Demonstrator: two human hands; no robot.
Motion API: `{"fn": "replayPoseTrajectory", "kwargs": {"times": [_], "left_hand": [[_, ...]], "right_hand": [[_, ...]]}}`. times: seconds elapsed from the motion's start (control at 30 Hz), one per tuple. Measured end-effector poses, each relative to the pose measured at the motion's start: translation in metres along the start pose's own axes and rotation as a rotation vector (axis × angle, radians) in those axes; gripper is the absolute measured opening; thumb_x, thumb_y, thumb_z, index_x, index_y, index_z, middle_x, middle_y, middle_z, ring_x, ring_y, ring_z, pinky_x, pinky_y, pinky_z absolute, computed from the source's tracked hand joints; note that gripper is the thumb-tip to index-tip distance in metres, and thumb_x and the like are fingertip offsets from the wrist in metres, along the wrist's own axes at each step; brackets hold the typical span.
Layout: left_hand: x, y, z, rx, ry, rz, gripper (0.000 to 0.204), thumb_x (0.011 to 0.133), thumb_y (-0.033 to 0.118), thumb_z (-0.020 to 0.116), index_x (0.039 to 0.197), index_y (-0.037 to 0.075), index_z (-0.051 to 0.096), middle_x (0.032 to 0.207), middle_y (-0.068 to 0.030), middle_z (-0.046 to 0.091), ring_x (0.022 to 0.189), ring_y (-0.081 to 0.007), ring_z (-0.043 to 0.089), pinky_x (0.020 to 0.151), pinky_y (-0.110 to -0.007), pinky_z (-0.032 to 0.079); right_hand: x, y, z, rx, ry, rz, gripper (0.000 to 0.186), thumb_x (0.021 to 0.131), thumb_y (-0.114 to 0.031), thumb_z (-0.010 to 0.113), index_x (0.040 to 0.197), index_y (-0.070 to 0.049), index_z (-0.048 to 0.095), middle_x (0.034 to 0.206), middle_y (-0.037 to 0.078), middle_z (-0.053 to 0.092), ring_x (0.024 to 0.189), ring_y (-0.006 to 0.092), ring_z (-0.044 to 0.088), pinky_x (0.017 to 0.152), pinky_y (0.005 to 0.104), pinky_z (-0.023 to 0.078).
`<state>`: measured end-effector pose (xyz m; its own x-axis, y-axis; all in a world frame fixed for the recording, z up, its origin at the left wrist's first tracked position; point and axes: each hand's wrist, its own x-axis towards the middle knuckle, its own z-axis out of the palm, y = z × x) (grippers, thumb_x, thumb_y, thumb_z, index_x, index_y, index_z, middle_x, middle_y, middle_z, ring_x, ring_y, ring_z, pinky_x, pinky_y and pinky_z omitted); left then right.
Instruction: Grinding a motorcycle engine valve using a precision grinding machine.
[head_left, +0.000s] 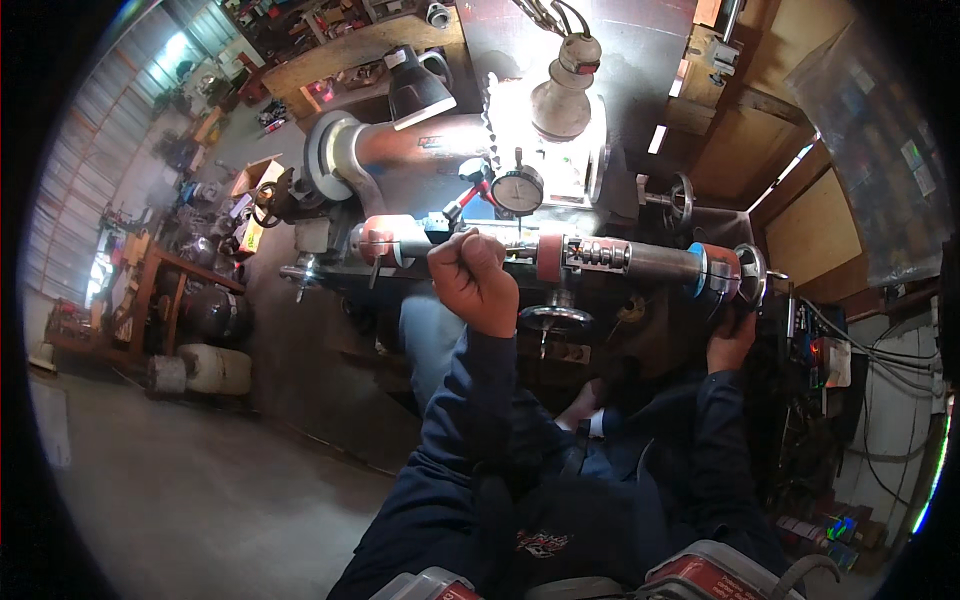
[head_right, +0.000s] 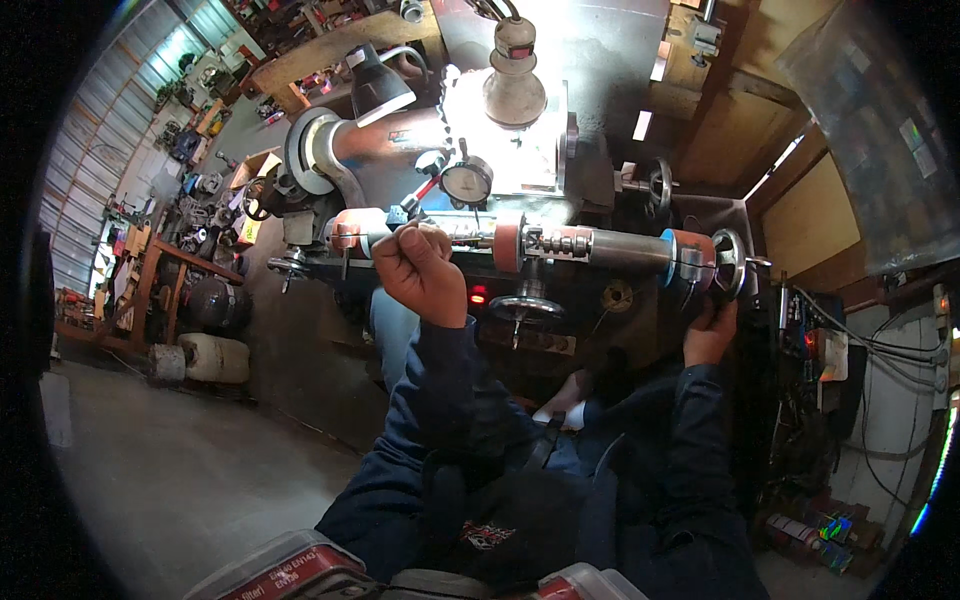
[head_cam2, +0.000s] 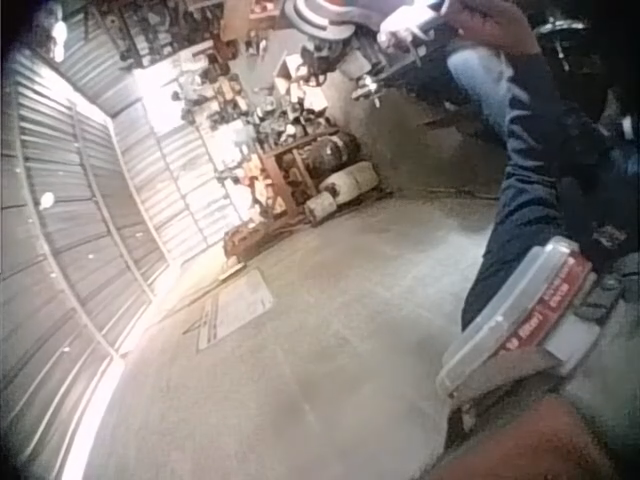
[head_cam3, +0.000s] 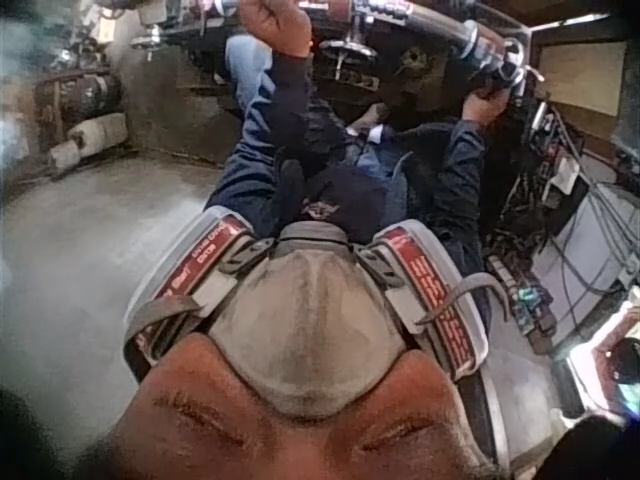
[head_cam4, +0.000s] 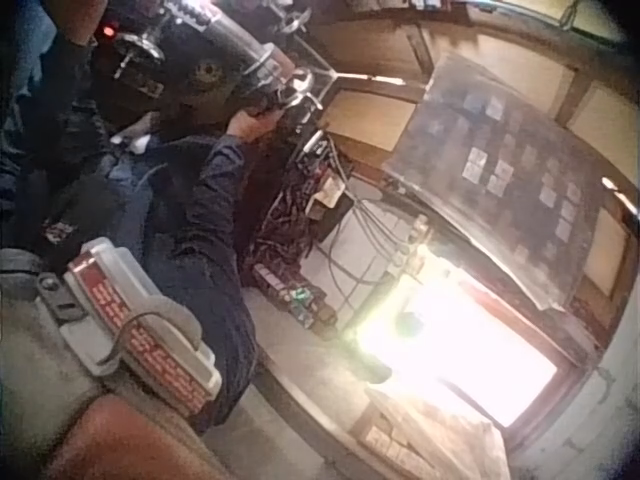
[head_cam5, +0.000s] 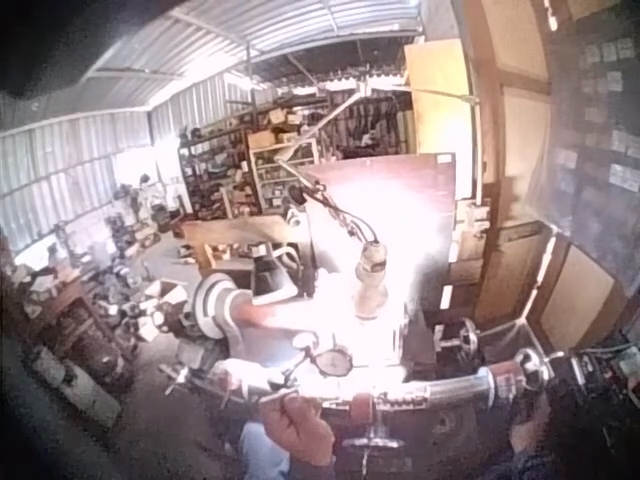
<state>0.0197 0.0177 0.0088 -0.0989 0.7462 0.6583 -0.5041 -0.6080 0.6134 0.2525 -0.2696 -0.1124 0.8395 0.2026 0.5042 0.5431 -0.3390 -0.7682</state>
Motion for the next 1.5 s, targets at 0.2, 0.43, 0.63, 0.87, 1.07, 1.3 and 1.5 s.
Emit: {"fn": "replayPoseTrajectory", "kwargs": {"times": [0.2, 0.43, 0.63, 0.87, 1.07, 1.3, 1.5], "left_hand": [[0.003, -0.003, 0.003, 0.127, -0.02, 0.058, 0.022, 0.103, 0.024, 0.052, 0.093, 0.007, 0.043, 0.062, -0.0008, 0.044, 0.052, -0.0058, 0.039, 0.047, -0.022, 0.033], [0.022, 0.007, -0.01, 0.143, -0.292, -0.038, 0.018, 0.103, 0.019, 0.052, 0.097, 0.002, 0.049, 0.068, -0.002, 0.05, 0.059, -0.0069, 0.044, 0.054, -0.024, 0.038], [0.038, 0.02, -0.017, 0.045, -0.782, -0.195, 0.01, 0.1, 0.009, 0.056, 0.093, 0.001, 0.056, 0.074, -0.0033, 0.059, 0.063, -0.0082, 0.049, 0.059, -0.023, 0.041], [0.005, 0.021, 0.012, 0.453, -0.287, 0.042, 0.007, 0.09, 0.008, 0.066, 0.089, 0.002, 0.064, 0.069, -0.0098, 0.068, 0.062, -0.0216, 0.069, 0.058, -0.03, 0.052], [-0.004, 0.014, 0.026, 0.551, -0.047, 0.274, 0.013, 0.095, 0.01, 0.061, 0.087, 0.0, 0.058, 0.058, -0.0053, 0.059, 0.051, -0.011, 0.058, 0.051, -0.026, 0.048], [-0.03, 0.017, 0.042, 0.332, 0.143, -0.058, 0.017, 0.099, 0.008, 0.057, 0.084, -0.001, 0.055, 0.084, -0.0084, 0.063, 0.073, -0.0119, 0.06, 0.065, -0.025, 0.05], [-0.032, 0.009, 0.012, 0.538, 0.005, 0.095, 0.009, 0.088, -0.006, 0.063, 0.095, -0.001, 0.065, 0.094, -0.0129, 0.062, 0.086, -0.0226, 0.064, 0.071, -0.032, 0.055]], "right_hand": [[-0.001, 0.004, 0.001, 0.03, -0.004, 0.015, 0.03, 0.095, 0.002, 0.051, 0.124, -0.001, 0.056, 0.113, 0.012, 0.067, 0.108, 0.0213, 0.063, 0.096, 0.0335, 0.045], [0.005, -0.031, -0.009, 0.132, 0.002, -0.017, 0.028, 0.095, -0.003, 0.053, 0.123, 0.001, 0.055, 0.119, 0.014, 0.064, 0.112, 0.0234, 0.061, 0.096, 0.0336, 0.044], [0.073, -0.091, -0.035, 0.04, 0.139, -0.26, 0.026, 0.097, -0.015, 0.056, 0.116, 0.001, 0.058, 0.114, 0.014, 0.062, 0.107, 0.0246, 0.061, 0.091, 0.0358, 0.046], [0.152, -0.105, -0.004, -0.389, -0.407, -0.066, 0.029, 0.092, -0.026, 0.062, 0.114, -0.006, 0.062, 0.108, 0.017, 0.068, 0.097, 0.0358, 0.066, 0.084, 0.0431, 0.052], [0.144, -0.115, -0.001, -0.726, -0.445, -0.007, 0.04, 0.091, -0.043, 0.058, 0.115, -0.011, 0.064, 0.118, 0.015, 0.065, 0.105, 0.0342, 0.064, 0.088, 0.0459, 0.051], [0.14, -0.125, -0.007, -0.642, -0.435, 0.041, 0.036, 0.092, -0.043, 0.057, 0.113, -0.014, 0.066, 0.099, 0.006, 0.072, 0.1, 0.03, 0.066, 0.085, 0.0412, 0.051], [0.14, -0.129, -0.01, -0.645, -0.451, 0.064, 0.037, 0.093, -0.042, 0.057, 0.116, -0.016, 0.066, 0.102, 0.005, 0.073, 0.1, 0.0292, 0.067, 0.086, 0.0415, 0.051]]}}
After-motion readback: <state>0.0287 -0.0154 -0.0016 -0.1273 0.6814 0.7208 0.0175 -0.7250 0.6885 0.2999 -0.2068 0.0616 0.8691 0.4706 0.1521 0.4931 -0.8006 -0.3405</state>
